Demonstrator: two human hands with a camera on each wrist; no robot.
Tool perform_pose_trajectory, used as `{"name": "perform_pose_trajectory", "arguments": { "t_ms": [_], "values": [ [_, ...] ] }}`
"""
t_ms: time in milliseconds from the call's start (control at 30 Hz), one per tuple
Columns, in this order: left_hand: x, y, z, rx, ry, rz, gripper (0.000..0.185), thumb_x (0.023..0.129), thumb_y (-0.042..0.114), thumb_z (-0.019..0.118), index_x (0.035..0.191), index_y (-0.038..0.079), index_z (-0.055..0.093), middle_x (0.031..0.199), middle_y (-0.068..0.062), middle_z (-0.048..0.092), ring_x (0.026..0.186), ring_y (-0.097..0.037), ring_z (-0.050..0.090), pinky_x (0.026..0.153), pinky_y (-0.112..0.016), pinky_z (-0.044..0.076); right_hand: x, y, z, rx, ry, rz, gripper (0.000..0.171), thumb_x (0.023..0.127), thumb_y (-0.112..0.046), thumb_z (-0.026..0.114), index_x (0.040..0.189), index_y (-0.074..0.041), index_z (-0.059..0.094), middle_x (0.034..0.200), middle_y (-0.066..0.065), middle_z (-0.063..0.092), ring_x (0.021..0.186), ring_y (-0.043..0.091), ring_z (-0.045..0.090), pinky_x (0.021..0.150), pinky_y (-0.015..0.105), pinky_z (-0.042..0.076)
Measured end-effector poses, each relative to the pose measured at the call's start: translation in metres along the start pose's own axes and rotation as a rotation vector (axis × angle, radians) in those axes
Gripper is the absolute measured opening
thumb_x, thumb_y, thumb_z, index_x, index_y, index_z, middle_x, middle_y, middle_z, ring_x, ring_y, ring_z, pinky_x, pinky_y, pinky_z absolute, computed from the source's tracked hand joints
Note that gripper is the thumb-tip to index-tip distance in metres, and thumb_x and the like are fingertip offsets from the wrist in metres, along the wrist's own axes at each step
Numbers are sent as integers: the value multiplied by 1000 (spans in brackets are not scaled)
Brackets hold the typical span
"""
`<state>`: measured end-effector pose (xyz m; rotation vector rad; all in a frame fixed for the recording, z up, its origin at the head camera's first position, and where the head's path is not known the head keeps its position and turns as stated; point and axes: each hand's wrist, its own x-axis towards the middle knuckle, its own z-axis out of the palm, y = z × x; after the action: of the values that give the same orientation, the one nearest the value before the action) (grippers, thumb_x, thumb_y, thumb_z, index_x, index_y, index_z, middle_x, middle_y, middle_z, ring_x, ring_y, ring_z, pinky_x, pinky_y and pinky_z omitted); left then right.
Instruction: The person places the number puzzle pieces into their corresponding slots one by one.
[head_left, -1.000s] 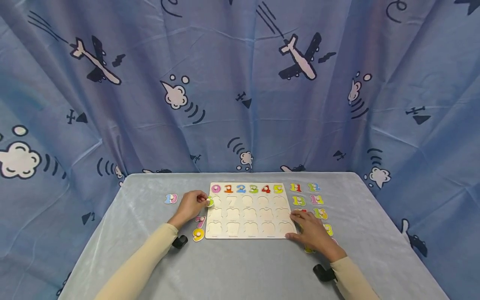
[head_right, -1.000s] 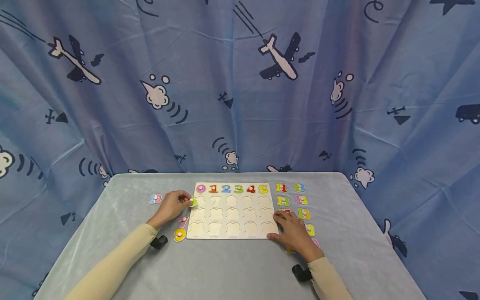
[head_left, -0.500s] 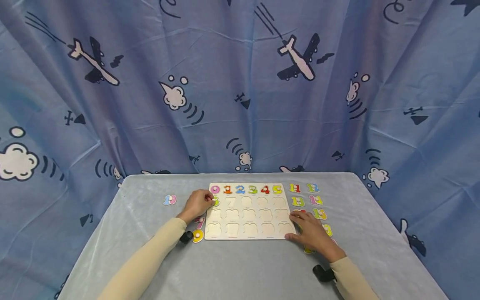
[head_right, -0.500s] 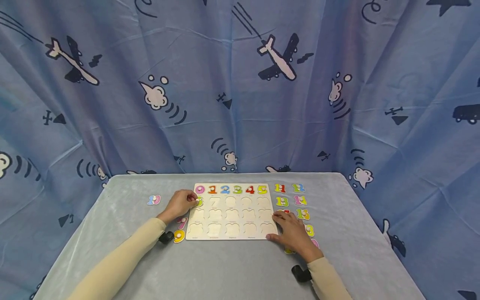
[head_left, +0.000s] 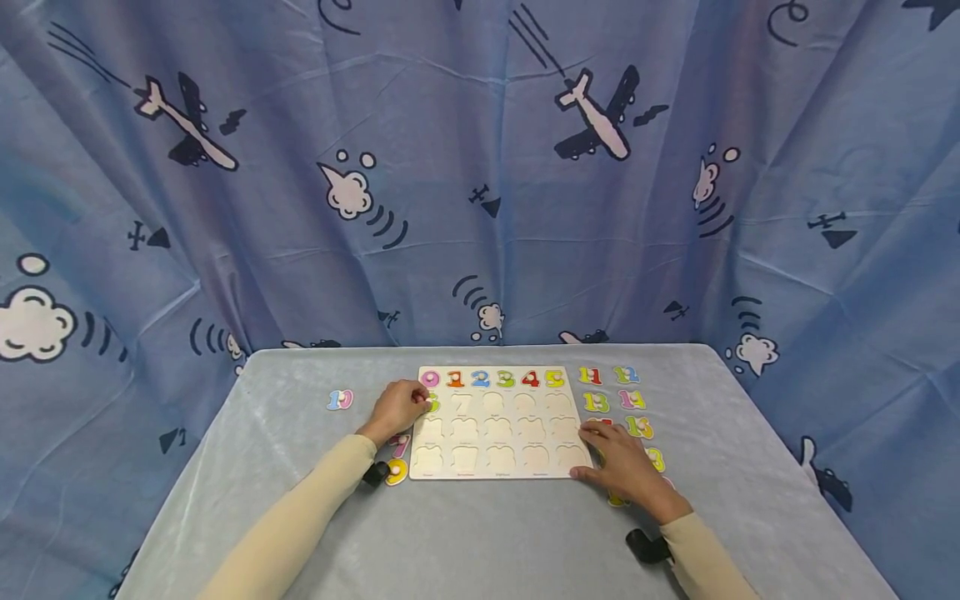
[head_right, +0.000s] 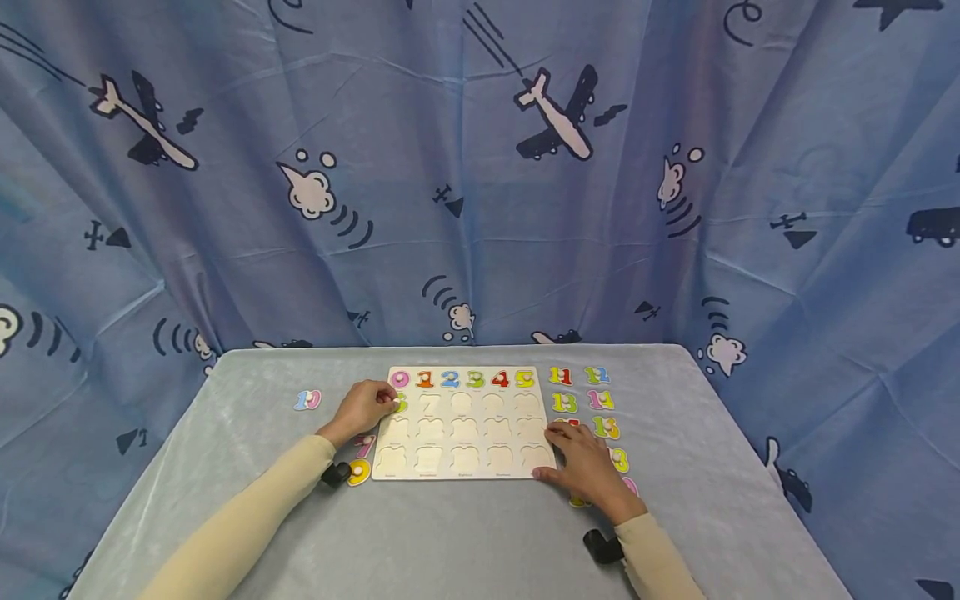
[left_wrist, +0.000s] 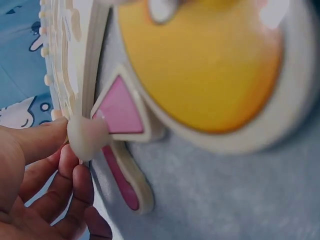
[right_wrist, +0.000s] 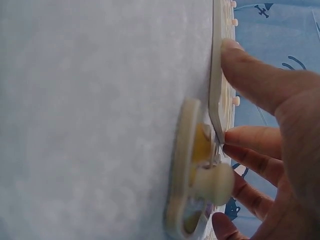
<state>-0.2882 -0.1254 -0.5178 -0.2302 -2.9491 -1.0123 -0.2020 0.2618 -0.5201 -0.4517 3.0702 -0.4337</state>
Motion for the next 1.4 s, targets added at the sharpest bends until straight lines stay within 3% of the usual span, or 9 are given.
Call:
{"name": "perform_pose_trajectory", "arguments": {
  "t_ms": [300,533,800,967,1167,1400],
  "values": [
    [-13,-6,-7,-70,13,70,6,88,12,71,93,9,72,79,0,65,71,-10,53,69,-27,45,0,3,3,15,8,-13,78,75,-51,79,134,-4,60,140,12,54,128,40,46,101,64,37],
    [-40,-12,-19,-148,40,54,7,87,11,73,93,8,73,80,0,66,74,-9,56,71,-26,48,0,3,1,2,23,-23,76,74,-51,79,131,-4,62,138,11,55,126,39,48,100,64,38],
    [-65,-20,-21,-160,8,32,7,84,6,75,90,6,72,77,1,66,71,-7,56,66,-22,47,-1,2,2,7,18,-12,77,74,-51,80,131,-4,62,138,12,56,126,40,47,102,65,37],
    [-68,-24,-21,-164,-22,26,7,82,7,77,87,6,72,74,2,64,67,-6,54,62,-19,44,-2,1,2,16,14,-5,77,74,-50,80,133,-4,60,140,12,55,128,40,47,103,65,36],
    [-68,-26,-22,-142,-59,69,9,80,2,76,84,8,70,73,1,61,67,-8,52,60,-19,42,-2,1,2,15,13,-3,78,74,-51,80,133,-4,60,140,12,55,128,40,47,105,65,35],
    [-67,-23,-26,-129,-58,57,8,82,1,75,85,7,71,73,2,61,67,-7,52,61,-19,43,-2,2,3,6,27,-12,77,74,-50,80,132,-4,61,139,12,55,127,40,47,103,65,36]
  ]
}}
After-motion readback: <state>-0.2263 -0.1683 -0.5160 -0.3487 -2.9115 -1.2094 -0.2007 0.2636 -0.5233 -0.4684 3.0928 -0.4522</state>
